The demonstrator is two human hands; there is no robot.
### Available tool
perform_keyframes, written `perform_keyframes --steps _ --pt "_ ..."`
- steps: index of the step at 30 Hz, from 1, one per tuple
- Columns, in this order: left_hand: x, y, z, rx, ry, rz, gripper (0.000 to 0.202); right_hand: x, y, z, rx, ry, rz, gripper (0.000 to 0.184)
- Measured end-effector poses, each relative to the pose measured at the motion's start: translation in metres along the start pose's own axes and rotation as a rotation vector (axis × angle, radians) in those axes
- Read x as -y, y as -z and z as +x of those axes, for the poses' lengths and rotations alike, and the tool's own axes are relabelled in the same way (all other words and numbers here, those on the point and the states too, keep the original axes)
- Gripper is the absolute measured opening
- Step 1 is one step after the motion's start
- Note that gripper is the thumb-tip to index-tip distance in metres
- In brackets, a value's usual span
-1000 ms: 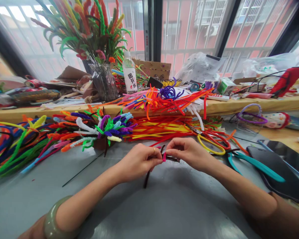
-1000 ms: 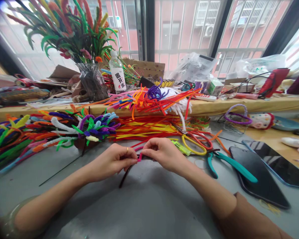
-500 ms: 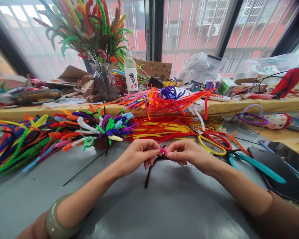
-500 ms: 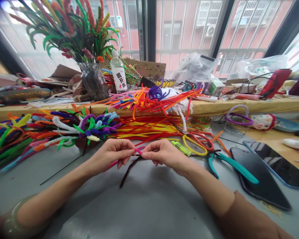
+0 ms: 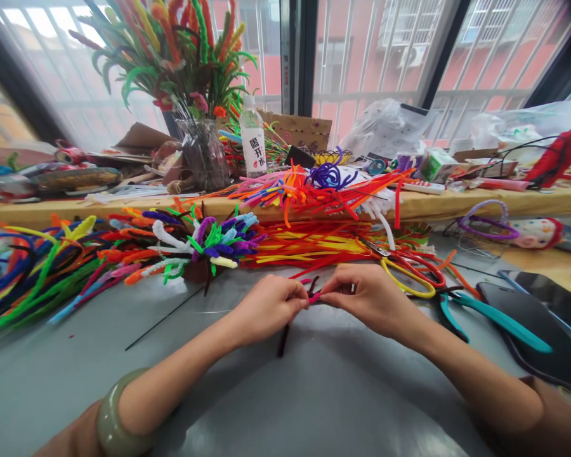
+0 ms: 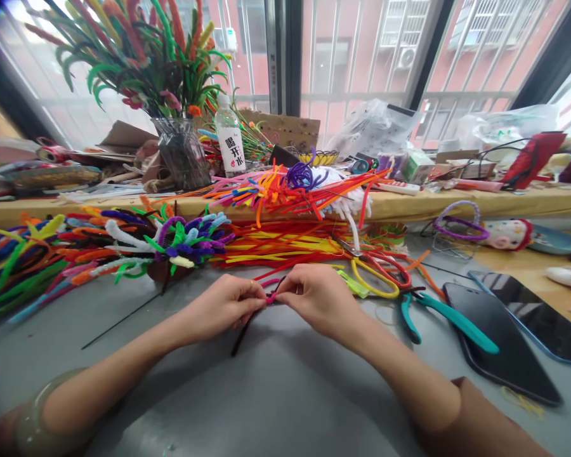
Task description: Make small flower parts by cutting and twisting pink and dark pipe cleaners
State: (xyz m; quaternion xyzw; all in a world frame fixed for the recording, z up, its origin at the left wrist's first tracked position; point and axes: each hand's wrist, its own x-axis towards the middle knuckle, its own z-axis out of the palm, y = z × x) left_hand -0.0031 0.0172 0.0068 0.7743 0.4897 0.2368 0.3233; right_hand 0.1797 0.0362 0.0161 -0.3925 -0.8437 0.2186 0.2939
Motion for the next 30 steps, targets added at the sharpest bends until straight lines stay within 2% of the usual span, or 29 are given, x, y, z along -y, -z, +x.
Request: perform_keyframes --steps 3,5,9,11,13,17,20,22,25,28,30 --pt "0.002 -0.002 0.002 -0.096 0.068 -0.099 0.020 0.006 -0.006 -0.003 -0.082 0.024 0.005 0.009" --pt "0.001 -0.002 0.002 -0.153 0.076 -0.170 0.020 0.008 -0.008 -0.003 -0.093 -0.028 0.102 0.011" --pt "-0.003 0.003 0.001 -0.184 0.033 -0.311 0.019 0.005 -0.007 0.000 0.056 -0.264 0.398 0.017" --pt "-0.005 0.006 0.000 -0.125 0.006 -0.383 0.018 0.000 -0.003 0.002 0.161 -0.333 0.524 0.020" --pt "-0.005 0.009 -0.002 -0.025 -0.021 -0.420 0.019 -0.005 0.001 0.003 0.246 -0.331 0.590 0.021" --pt "-0.007 0.013 -0.006 0.160 -0.065 -0.292 0.020 -0.012 0.008 0.004 0.345 -0.217 0.492 0.020" --pt "-0.007 0.011 -0.007 0.156 -0.142 -0.017 0.017 -0.012 0.008 0.004 0.274 -0.062 0.249 0.014" --pt "-0.005 0.008 -0.005 0.086 -0.157 0.168 0.017 -0.010 0.005 0.003 0.167 0.026 0.060 0.012" --pt "-0.001 0.002 -0.002 -0.043 -0.087 0.316 0.019 -0.005 -0.002 0.000 0.021 0.088 -0.103 0.011" --pt "0.002 -0.001 0.000 -0.184 -0.030 0.268 0.022 0.001 -0.007 -0.002 -0.089 0.058 -0.044 0.011" --pt "0.001 -0.002 0.000 -0.265 -0.019 0.171 0.022 0.004 -0.008 -0.002 -0.114 -0.030 0.115 0.011"
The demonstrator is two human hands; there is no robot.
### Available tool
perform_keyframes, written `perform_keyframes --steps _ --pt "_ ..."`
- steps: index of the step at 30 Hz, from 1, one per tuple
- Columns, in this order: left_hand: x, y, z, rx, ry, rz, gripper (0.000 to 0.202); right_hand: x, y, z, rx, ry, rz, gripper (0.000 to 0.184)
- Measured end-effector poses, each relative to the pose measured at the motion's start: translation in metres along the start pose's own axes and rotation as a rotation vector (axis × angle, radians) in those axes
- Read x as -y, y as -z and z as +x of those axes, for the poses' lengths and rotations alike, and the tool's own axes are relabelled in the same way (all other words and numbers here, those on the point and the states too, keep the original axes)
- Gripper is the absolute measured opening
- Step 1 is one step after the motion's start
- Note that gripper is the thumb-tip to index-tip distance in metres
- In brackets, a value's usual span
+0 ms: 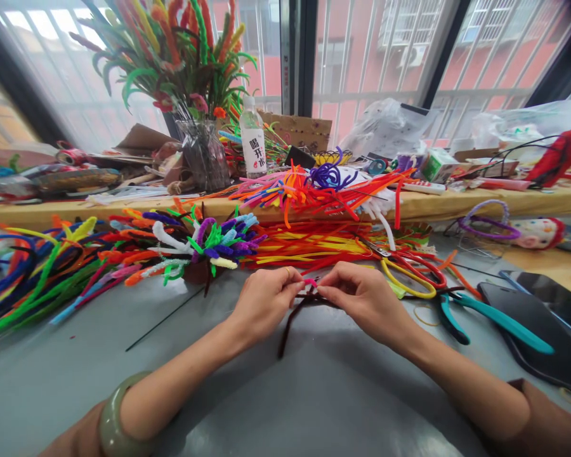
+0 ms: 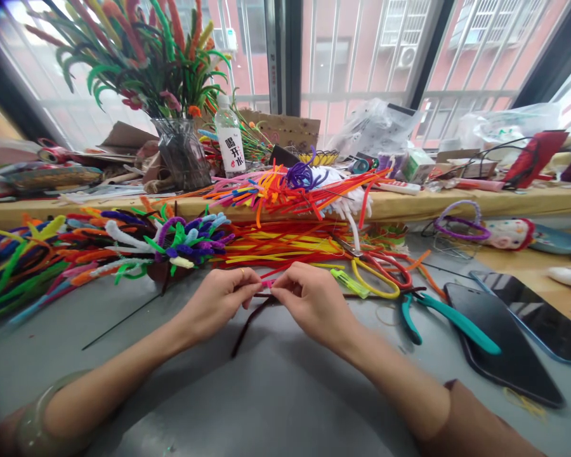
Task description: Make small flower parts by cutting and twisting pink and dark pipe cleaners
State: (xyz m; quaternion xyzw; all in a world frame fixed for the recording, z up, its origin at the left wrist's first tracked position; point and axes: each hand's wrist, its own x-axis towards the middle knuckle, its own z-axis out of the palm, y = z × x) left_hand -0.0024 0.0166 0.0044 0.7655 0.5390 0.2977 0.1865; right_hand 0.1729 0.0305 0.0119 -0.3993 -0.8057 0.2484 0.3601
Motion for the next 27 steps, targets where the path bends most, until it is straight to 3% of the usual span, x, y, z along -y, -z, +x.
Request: perform_keyframes --steps 4,7,10,13,15,17,21,24,27 --pt "-0.004 0.001 -0.002 -0.077 0.014 -0.251 0.019 0.002 0.001 0.002 0.091 -0.236 0.448 0.018" --pt "-0.005 0.003 -0.003 -0.060 -0.003 -0.468 0.018 -0.003 0.003 0.003 0.201 -0.332 0.733 0.021" --pt "-0.006 0.007 -0.004 0.058 -0.016 -0.603 0.019 -0.009 0.006 0.004 0.352 -0.403 0.878 0.021" --pt "-0.007 0.012 -0.006 0.239 -0.054 -0.550 0.019 -0.013 0.011 0.006 0.458 -0.404 0.811 0.020" --pt "-0.008 0.014 -0.006 0.297 -0.112 -0.410 0.018 -0.013 0.014 0.007 0.475 -0.351 0.655 0.019" --pt "-0.009 0.014 -0.006 0.277 -0.162 -0.222 0.018 -0.011 0.015 0.006 0.413 -0.256 0.419 0.018" --pt "-0.008 0.007 -0.004 0.146 -0.135 0.043 0.017 -0.006 0.009 0.001 0.063 0.115 -0.154 0.012" --pt "-0.007 0.003 -0.002 0.065 -0.055 -0.003 0.019 -0.008 0.003 -0.003 -0.122 0.439 -0.434 0.013" --pt "-0.007 0.002 -0.002 0.018 0.006 -0.159 0.018 -0.012 -0.002 -0.006 -0.215 0.597 -0.470 0.010"
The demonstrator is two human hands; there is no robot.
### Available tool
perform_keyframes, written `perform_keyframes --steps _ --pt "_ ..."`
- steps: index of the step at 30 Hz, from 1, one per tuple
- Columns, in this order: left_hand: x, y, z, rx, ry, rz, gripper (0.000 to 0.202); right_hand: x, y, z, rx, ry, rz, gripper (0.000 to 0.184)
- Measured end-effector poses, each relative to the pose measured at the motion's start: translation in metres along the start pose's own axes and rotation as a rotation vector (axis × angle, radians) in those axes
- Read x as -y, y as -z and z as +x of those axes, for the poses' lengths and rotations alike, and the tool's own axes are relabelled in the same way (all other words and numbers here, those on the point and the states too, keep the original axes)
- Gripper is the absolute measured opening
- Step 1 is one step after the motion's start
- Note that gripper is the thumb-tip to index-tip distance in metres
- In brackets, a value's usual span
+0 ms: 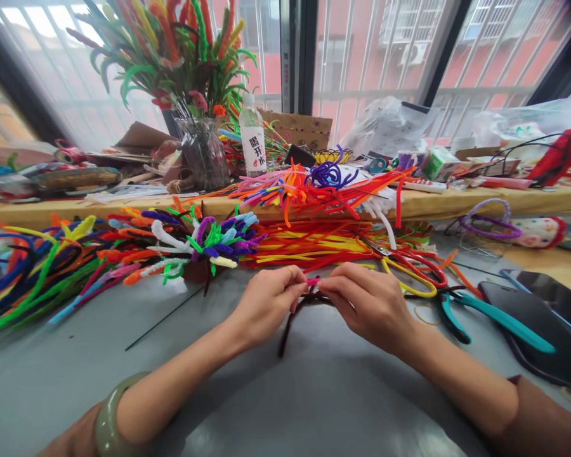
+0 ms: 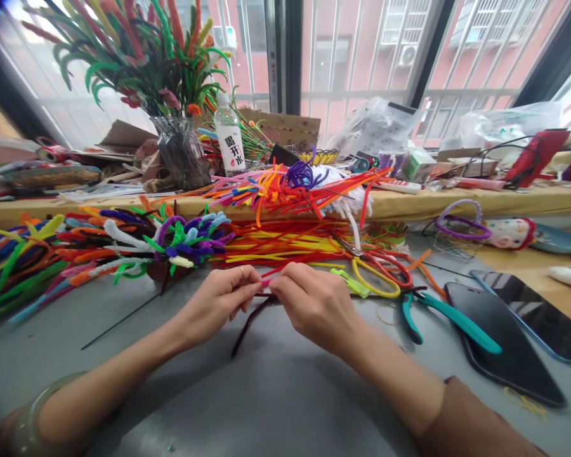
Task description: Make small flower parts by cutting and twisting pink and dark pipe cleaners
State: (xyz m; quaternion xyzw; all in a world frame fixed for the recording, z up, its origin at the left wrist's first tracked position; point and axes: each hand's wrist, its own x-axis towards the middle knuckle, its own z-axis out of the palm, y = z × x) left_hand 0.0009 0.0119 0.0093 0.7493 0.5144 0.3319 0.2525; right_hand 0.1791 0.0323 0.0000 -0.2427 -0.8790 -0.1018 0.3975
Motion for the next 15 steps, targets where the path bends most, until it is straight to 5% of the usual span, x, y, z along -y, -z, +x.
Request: perform_keyframes --steps 2,7,11,15 --pt "-0.001 0.000 -0.001 -0.032 0.006 -0.085 0.018 0.002 -0.003 -0.001 -0.073 -0.094 0.126 0.008" --pt "-0.003 -0.004 -0.006 -0.115 0.013 -0.220 0.017 0.015 -0.010 0.005 -0.201 -0.625 0.701 0.007" --pt "-0.004 -0.006 -0.007 -0.142 0.002 -0.348 0.018 0.020 -0.013 0.009 -0.130 -0.918 1.114 0.017" --pt "-0.004 -0.001 -0.006 -0.050 -0.037 -0.463 0.019 0.013 -0.011 0.009 0.060 -1.023 1.468 0.022"
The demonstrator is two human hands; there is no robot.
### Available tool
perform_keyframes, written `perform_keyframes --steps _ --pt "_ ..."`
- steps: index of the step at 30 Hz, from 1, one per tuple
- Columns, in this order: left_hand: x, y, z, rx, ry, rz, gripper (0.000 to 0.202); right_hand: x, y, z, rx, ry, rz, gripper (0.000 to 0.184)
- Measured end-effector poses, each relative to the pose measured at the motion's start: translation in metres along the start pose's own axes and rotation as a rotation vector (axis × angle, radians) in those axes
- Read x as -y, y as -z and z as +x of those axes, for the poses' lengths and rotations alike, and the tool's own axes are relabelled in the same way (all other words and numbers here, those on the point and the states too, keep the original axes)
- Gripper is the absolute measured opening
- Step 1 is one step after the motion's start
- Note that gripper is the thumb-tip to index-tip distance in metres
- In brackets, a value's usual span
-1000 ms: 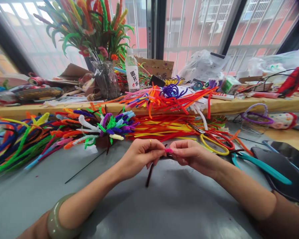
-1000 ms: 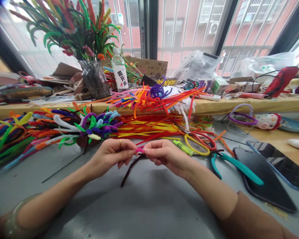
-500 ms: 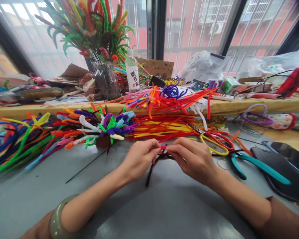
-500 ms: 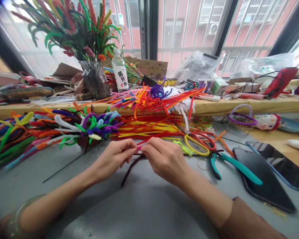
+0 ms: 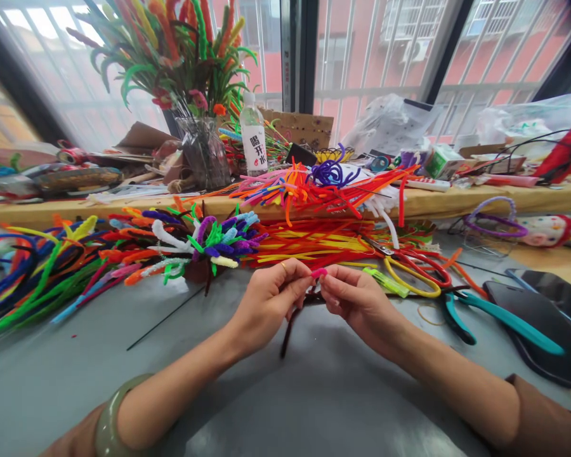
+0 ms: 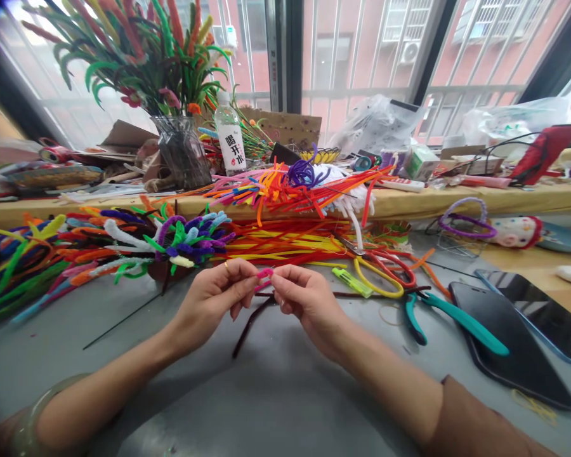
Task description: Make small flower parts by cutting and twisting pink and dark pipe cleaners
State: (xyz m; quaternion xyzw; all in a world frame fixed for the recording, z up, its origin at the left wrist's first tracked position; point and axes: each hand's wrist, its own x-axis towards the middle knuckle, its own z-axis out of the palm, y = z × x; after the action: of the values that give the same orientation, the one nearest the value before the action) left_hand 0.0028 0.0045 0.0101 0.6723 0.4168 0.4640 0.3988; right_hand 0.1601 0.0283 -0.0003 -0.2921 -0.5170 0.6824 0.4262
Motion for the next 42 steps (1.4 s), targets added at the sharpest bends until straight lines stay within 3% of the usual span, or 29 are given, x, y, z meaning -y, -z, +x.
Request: perform_keyframes --steps 5,8,11,15,18,22,26,29,33,36,39,42 --pt "-0.007 0.010 0.001 0.262 0.067 0.025 0.018 0.009 0.021 0.004 0.304 -0.207 -0.060 0.019" --pt "-0.011 0.013 0.001 0.413 0.099 0.074 0.017 0.015 0.031 0.006 0.429 -0.189 -0.240 0.018" --pt "-0.011 0.013 0.002 0.454 0.102 0.160 0.015 0.022 0.033 0.007 0.439 -0.104 -0.461 0.021" --pt "-0.009 0.011 0.004 0.356 0.101 0.366 0.014 0.027 0.028 0.004 0.353 0.123 -0.813 0.019" --pt "-0.005 0.009 0.006 0.252 0.122 0.409 0.015 0.024 0.024 0.002 0.227 0.441 -1.144 0.014" --pt "-0.001 0.008 0.008 0.162 0.190 0.210 0.015 0.018 0.025 -0.001 0.106 0.849 -1.460 0.016" --pt "-0.001 0.009 0.011 0.177 0.249 -0.011 0.015 0.015 0.028 -0.004 0.095 1.007 -1.463 0.019" --pt "-0.003 0.009 0.010 0.141 0.176 0.073 0.015 0.017 0.024 -0.005 0.030 0.896 -1.236 0.014" --pt "-0.003 0.008 0.006 0.003 -0.012 0.386 0.018 0.021 0.015 -0.002 -0.175 0.429 -0.796 0.023" --pt "0.000 0.006 0.004 -0.063 -0.099 0.567 0.021 0.023 0.012 0.002 -0.136 0.149 -0.618 0.028" --pt "0.002 0.005 0.003 -0.059 -0.116 0.608 0.023 0.023 0.011 0.003 -0.075 0.056 -0.575 0.025" --pt "0.001 0.005 0.004 -0.044 -0.103 0.526 0.024 0.022 0.011 0.002 -0.044 0.074 -0.591 0.023"
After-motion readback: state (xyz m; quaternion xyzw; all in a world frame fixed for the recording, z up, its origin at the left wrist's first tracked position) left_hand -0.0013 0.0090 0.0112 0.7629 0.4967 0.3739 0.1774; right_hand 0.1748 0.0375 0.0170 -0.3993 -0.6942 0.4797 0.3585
